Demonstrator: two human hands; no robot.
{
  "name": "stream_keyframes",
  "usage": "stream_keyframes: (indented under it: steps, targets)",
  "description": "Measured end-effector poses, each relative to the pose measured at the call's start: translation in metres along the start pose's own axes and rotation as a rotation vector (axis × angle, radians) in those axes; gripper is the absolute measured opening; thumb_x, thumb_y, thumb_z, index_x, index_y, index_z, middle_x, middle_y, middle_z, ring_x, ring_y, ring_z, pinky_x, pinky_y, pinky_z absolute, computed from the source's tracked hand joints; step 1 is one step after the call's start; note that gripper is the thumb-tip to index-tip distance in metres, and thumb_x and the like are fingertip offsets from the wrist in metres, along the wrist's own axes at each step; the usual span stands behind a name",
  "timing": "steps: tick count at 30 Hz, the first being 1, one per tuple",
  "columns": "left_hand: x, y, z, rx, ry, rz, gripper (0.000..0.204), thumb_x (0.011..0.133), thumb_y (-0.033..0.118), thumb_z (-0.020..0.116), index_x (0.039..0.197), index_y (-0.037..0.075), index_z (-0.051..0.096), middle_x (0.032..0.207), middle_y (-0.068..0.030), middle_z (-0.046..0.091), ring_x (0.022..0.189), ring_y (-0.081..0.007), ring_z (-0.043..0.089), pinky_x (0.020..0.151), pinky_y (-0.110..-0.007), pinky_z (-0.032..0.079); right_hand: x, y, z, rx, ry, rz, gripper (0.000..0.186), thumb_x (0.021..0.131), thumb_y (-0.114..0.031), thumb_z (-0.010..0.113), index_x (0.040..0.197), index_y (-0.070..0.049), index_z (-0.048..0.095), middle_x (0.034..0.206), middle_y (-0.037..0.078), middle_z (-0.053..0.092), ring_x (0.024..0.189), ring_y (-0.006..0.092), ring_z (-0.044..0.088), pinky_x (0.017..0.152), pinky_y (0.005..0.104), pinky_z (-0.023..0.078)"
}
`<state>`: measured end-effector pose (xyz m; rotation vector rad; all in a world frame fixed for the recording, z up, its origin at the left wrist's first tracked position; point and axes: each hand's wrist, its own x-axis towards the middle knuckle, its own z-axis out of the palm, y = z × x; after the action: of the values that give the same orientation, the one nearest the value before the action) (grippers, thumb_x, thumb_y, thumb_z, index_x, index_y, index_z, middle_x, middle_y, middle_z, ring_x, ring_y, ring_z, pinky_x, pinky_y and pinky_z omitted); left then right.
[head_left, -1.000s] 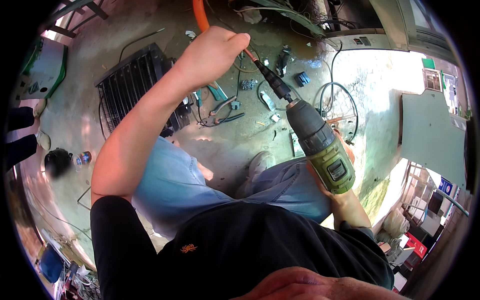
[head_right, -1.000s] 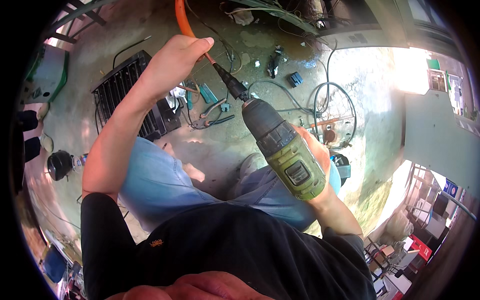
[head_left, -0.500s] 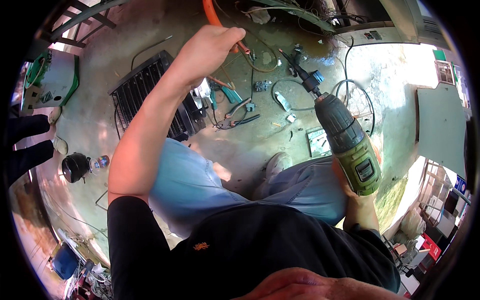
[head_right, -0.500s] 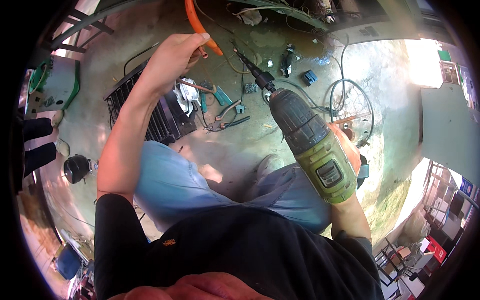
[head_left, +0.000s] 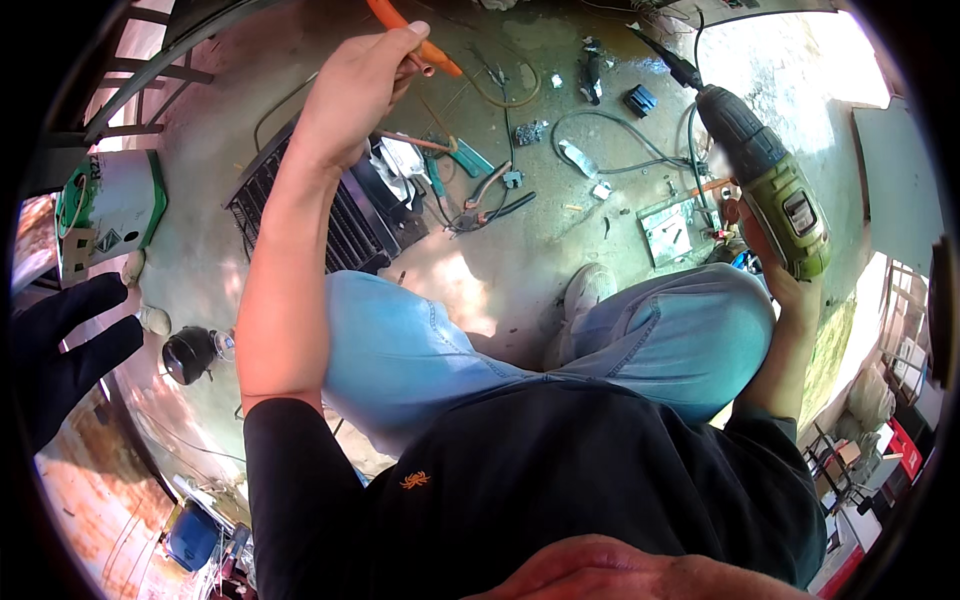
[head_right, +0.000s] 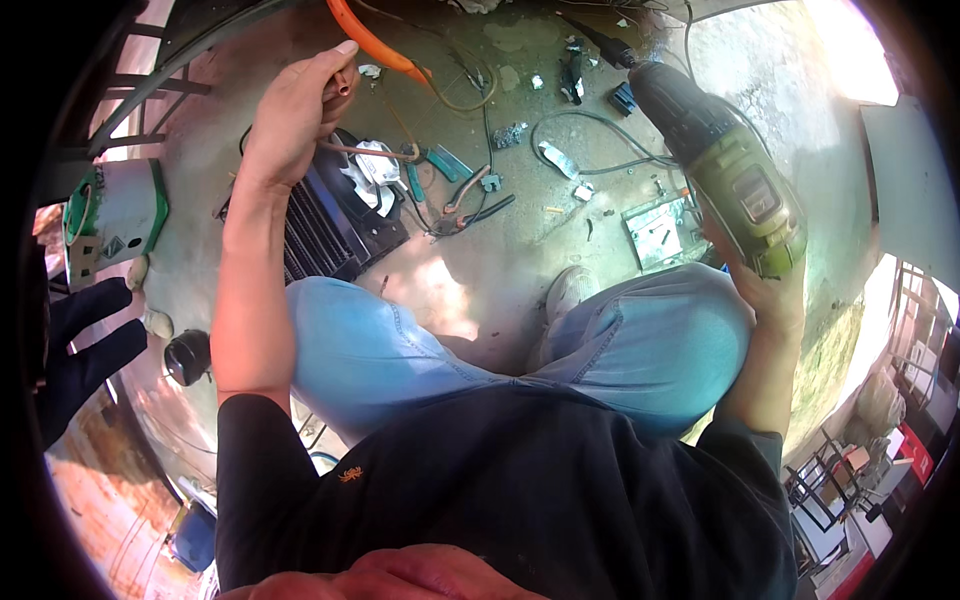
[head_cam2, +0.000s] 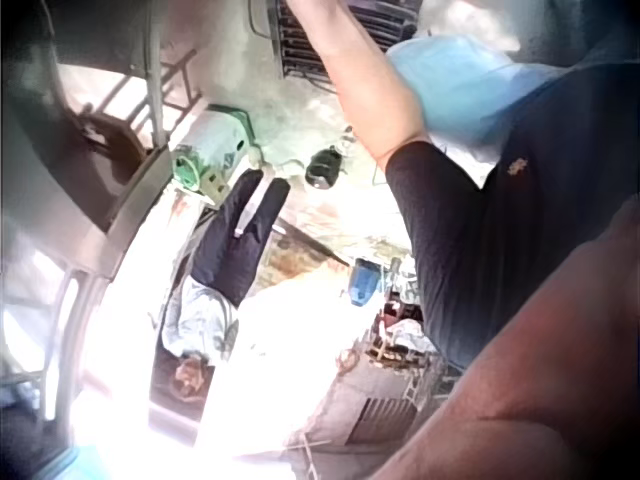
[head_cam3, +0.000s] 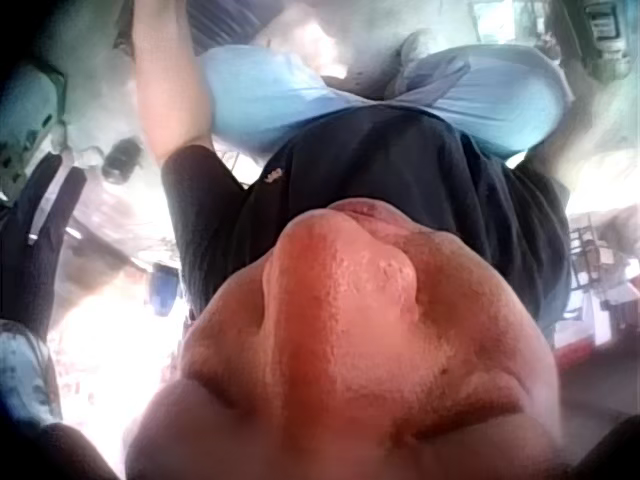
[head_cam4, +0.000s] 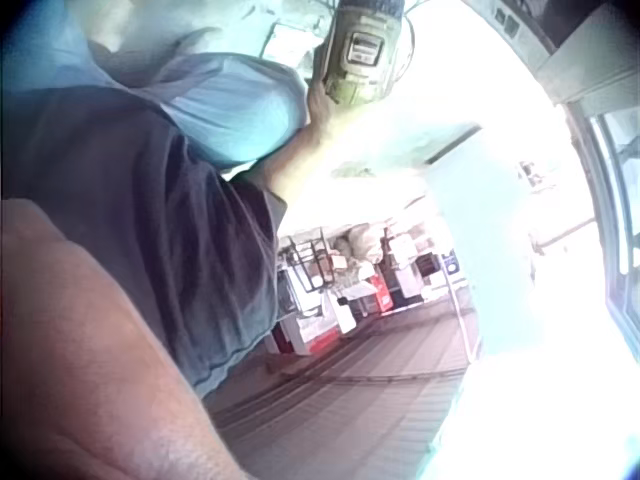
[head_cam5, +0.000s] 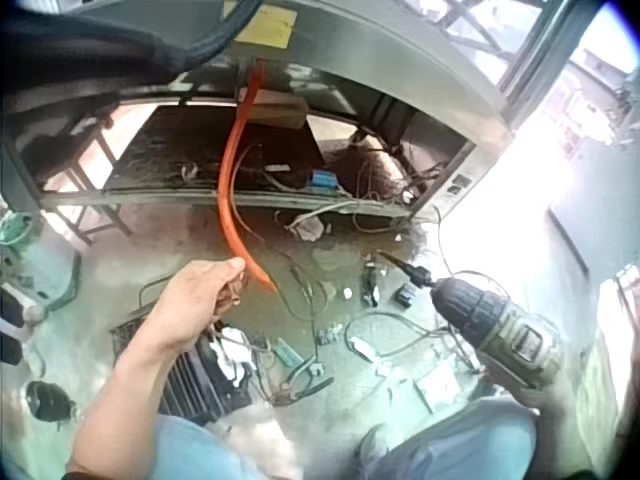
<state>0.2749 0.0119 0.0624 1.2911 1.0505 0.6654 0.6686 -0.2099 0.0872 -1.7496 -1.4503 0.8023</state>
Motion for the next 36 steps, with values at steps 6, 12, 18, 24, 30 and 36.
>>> stream_keyframes:
  steps: [6, 12, 18, 24, 30, 36]
  targets:
    - [-0.008, -0.002, -0.01, 0.083, 0.038, 0.049, 0.045, 0.106, 0.035, 0.051, 0.068, 0.014, 0.04, 0.064, 0.0075, 0.031, 0.056, -0.0044, 0.023, 0.051, -0.026, 0.017, 0.029, 0.07, 0.046, -0.654, -0.222, -0.246, 0.072, 0.075, -0.001, 0.074, 0.142, -0.008, 0.051, 0.118, 0.015, 0.061, 0.113, 0.0357, 0.06, 0.099, 0.0421, 0.047]
    - [-0.022, -0.001, -0.013, 0.291, 0.023, 0.09, 0.049, 0.105, 0.035, 0.053, 0.065, 0.009, 0.042, 0.064, 0.0047, 0.036, 0.061, -0.0067, 0.03, 0.055, -0.026, 0.023, -0.047, 0.225, 0.098, -0.762, -0.413, -0.093, 0.082, 0.071, 0.003, 0.072, 0.147, -0.011, 0.045, 0.122, 0.013, 0.056, 0.114, 0.0352, 0.056, 0.099, 0.0441, 0.045]
    - [-0.043, -0.006, -0.009, 0.375, -0.027, 0.09, 0.048, 0.109, 0.032, 0.044, 0.067, 0.011, 0.036, 0.067, 0.0042, 0.032, 0.061, -0.0074, 0.027, 0.056, -0.028, 0.021, -0.088, 0.258, 0.116, -0.743, -0.502, 0.097, 0.083, 0.072, -0.009, 0.078, 0.148, -0.014, 0.045, 0.129, 0.014, 0.054, 0.121, 0.0338, 0.054, 0.103, 0.0447, 0.043]
    - [-0.046, -0.004, -0.003, 0.309, -0.044, 0.101, 0.055, 0.109, 0.031, 0.046, 0.06, 0.006, 0.035, 0.062, 0.001, 0.035, 0.061, -0.0093, 0.029, 0.057, -0.03, 0.023, -0.041, 0.264, 0.101, -0.729, -0.748, 0.219, 0.067, 0.078, -0.017, 0.08, 0.139, -0.009, 0.053, 0.125, 0.016, 0.063, 0.118, 0.0346, 0.061, 0.098, 0.0436, 0.049]
    - [-0.057, -0.005, -0.004, 0.242, -0.051, 0.138, 0.054, 0.109, 0.033, 0.043, 0.063, 0.007, 0.032, 0.063, 0.0004, 0.03, 0.063, -0.0113, 0.027, 0.058, -0.031, 0.02, 0.039, 0.25, 0.102, -0.519, -0.54, 0.125, 0.033, 0.088, -0.022, 0.073, 0.113, -0.002, 0.067, 0.106, 0.018, 0.072, 0.101, 0.0362, 0.068, 0.09, 0.0431, 0.054]
    - [-0.083, -0.009, -0.017, 0.284, -0.016, 0.133, 0.053, 0.108, 0.035, 0.04, 0.064, 0.006, 0.034, 0.063, 0.0003, 0.029, 0.063, -0.0113, 0.025, 0.057, -0.031, 0.018, 0.07, 0.264, 0.109, -0.505, -0.373, 0.221, 0.031, 0.087, -0.027, 0.072, 0.104, -0.001, 0.071, 0.099, 0.018, 0.074, 0.097, 0.0358, 0.07, 0.087, 0.0431, 0.055]
